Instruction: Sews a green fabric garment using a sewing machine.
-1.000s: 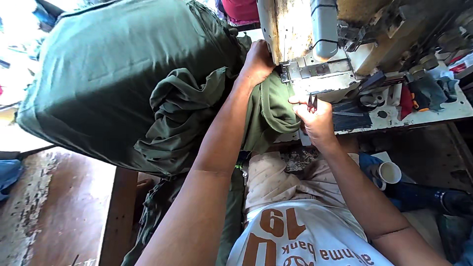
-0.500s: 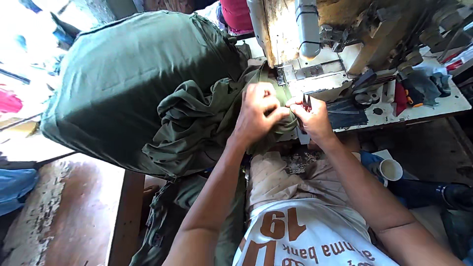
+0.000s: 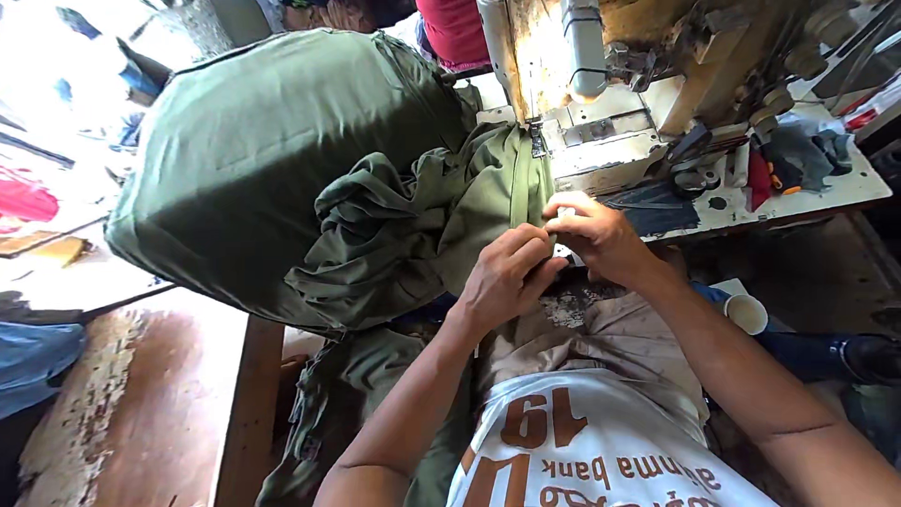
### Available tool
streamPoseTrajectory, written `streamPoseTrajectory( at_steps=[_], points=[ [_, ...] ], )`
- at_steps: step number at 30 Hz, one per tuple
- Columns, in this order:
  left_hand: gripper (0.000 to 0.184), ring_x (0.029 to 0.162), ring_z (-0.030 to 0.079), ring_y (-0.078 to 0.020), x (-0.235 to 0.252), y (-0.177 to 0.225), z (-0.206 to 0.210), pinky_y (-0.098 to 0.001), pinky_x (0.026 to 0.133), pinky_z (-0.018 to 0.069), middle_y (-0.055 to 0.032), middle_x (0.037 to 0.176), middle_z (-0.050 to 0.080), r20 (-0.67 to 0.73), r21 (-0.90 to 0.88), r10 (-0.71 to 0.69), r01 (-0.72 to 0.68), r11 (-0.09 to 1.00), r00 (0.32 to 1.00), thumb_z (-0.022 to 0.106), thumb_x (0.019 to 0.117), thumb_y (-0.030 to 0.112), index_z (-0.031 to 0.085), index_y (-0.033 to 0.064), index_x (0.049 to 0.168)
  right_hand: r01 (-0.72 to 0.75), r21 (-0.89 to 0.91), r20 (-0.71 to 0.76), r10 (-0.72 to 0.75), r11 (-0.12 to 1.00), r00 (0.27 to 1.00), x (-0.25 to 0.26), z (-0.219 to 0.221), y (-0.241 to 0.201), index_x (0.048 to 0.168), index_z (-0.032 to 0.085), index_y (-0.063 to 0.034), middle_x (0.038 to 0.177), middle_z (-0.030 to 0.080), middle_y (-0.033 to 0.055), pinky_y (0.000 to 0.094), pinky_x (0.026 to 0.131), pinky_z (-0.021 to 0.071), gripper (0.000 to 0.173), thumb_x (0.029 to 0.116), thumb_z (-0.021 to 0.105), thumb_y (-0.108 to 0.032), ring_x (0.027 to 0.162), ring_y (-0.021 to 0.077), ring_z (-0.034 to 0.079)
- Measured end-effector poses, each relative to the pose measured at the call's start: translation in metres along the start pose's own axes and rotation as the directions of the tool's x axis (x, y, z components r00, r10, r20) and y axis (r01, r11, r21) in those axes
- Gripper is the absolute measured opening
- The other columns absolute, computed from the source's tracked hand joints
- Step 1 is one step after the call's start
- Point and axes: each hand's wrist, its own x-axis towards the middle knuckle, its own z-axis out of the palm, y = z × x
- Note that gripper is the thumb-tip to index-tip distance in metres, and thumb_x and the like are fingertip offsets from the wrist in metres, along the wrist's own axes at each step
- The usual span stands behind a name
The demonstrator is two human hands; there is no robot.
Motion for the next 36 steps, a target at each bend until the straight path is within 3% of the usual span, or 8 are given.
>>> streamPoseTrajectory(
  at_steps=[2, 4, 6, 10, 14, 27, 32, 36],
  points=[
    [0.032, 0.088, 0.066, -0.0206, -0.003, -0.018, 0.022, -0.0351, 0.074, 0.0562, -0.0097, 0.094, 0.067, -0.112, 0.090, 0.008, 0.002, 0.996, 0.994, 0.077, 0.0915, 0.037, 0.069, 0.0058, 0.092, -0.036, 0.132, -0.020, 0.039, 0.991, 0.999, -0.009, 0.003, 0.001, 0.109, 0.076, -0.0086, 0.115, 0.072, 0.0029, 0.0327, 0.095, 0.0584, 0.015, 0.0984, 0.066, -0.007, 0.108, 0.0118, 0.068],
    [0.050, 0.105, 0.061, -0.0274, -0.003, -0.041, 0.036, -0.0429, 0.089, 0.0505, -0.0118, 0.118, 0.064, -0.128, 0.310, -0.043, 0.081, 0.947, 0.991, 0.079, 0.0860, 0.046, 0.068, 0.0140, 0.124, -0.092, 0.257, -0.092, 0.119, 0.962, 0.989, -0.017, 0.008, 0.003, 0.107, 0.073, -0.0020, 0.107, 0.072, 0.0068, 0.0309, 0.089, 0.0611, 0.012, 0.0963, 0.069, -0.002, 0.098, 0.0127, 0.070],
    [0.052, 0.125, 0.053, -0.0330, -0.002, -0.062, 0.040, -0.0521, 0.105, 0.0391, -0.0115, 0.143, 0.055, -0.078, 0.455, -0.095, 0.120, 0.882, 0.992, 0.073, 0.0885, 0.027, 0.063, 0.0224, 0.140, -0.154, 0.289, -0.139, 0.200, 0.945, 0.970, -0.026, 0.011, 0.002, 0.106, 0.073, -0.0010, 0.104, 0.071, 0.0075, 0.0283, 0.079, 0.0615, 0.011, 0.0960, 0.070, -0.004, 0.089, 0.0117, 0.069],
    [0.017, 0.127, 0.056, -0.0304, 0.010, -0.069, 0.027, -0.0542, 0.107, 0.0355, -0.0036, 0.143, 0.062, -0.040, 0.519, -0.081, 0.090, 0.850, 0.996, 0.068, 0.0883, 0.016, 0.077, 0.0216, 0.100, -0.240, 0.355, -0.179, 0.318, 0.904, 0.931, -0.032, 0.012, -0.004, 0.105, 0.073, -0.0026, 0.105, 0.071, 0.0065, 0.0264, 0.064, 0.0604, 0.010, 0.0963, 0.070, -0.006, 0.078, 0.0107, 0.068],
    [0.010, 0.125, 0.058, -0.0284, 0.023, -0.061, 0.015, -0.0537, 0.106, 0.0360, -0.0022, 0.136, 0.066, -0.015, 0.550, -0.123, 0.111, 0.828, 0.992, 0.065, 0.0888, 0.014, 0.075, 0.0175, 0.089, -0.298, 0.376, -0.199, 0.391, 0.877, 0.899, -0.023, 0.013, -0.004, 0.106, 0.074, -0.0038, 0.097, 0.071, 0.0039, 0.0247, 0.062, 0.0576, 0.011, 0.0972, 0.070, -0.008, 0.073, 0.0089, 0.065],
    [0.018, 0.125, 0.057, -0.0261, 0.053, -0.085, -0.010, -0.0524, 0.105, 0.0385, -0.0014, 0.132, 0.066, 0.000, 0.501, -0.185, 0.159, 0.850, 0.983, 0.060, 0.0839, 0.005, 0.072, 0.0151, 0.093, -0.249, 0.457, -0.270, 0.400, 0.854, 0.876, 0.025, 0.025, 0.020, 0.106, 0.072, -0.0012, 0.090, 0.071, 0.0047, 0.0238, 0.064, 0.0533, 0.012, 0.0967, 0.066, -0.005, 0.071, 0.0076, 0.062],
    [0.045, 0.137, 0.048, -0.0279, 0.052, -0.068, 0.002, -0.0522, 0.111, 0.0373, -0.0042, 0.150, 0.053, -0.041, 0.471, -0.209, 0.203, 0.859, 0.977, 0.074, 0.0867, 0.048, 0.070, 0.0244, 0.125, -0.218, 0.471, -0.295, 0.386, 0.855, 0.874, 0.028, 0.018, 0.010, 0.108, 0.074, -0.0003, 0.099, 0.074, 0.0068, 0.0246, 0.071, 0.0583, 0.015, 0.0943, 0.067, 0.001, 0.078, 0.0086, 0.068],
    [0.027, 0.119, 0.065, -0.0213, 0.050, -0.084, 0.031, -0.0531, 0.114, 0.0368, -0.0021, 0.122, 0.074, -0.202, 0.412, -0.045, 0.127, 0.902, 0.978, 0.070, 0.0959, 0.027, 0.076, 0.0181, 0.121, -0.176, 0.486, -0.328, 0.365, 0.856, 0.871, 0.034, 0.017, 0.004, 0.105, 0.074, 0.0009, 0.096, 0.075, 0.0073, 0.0243, 0.069, 0.0577, 0.013, 0.0935, 0.069, 0.002, 0.076, 0.0086, 0.067]
  ],
)
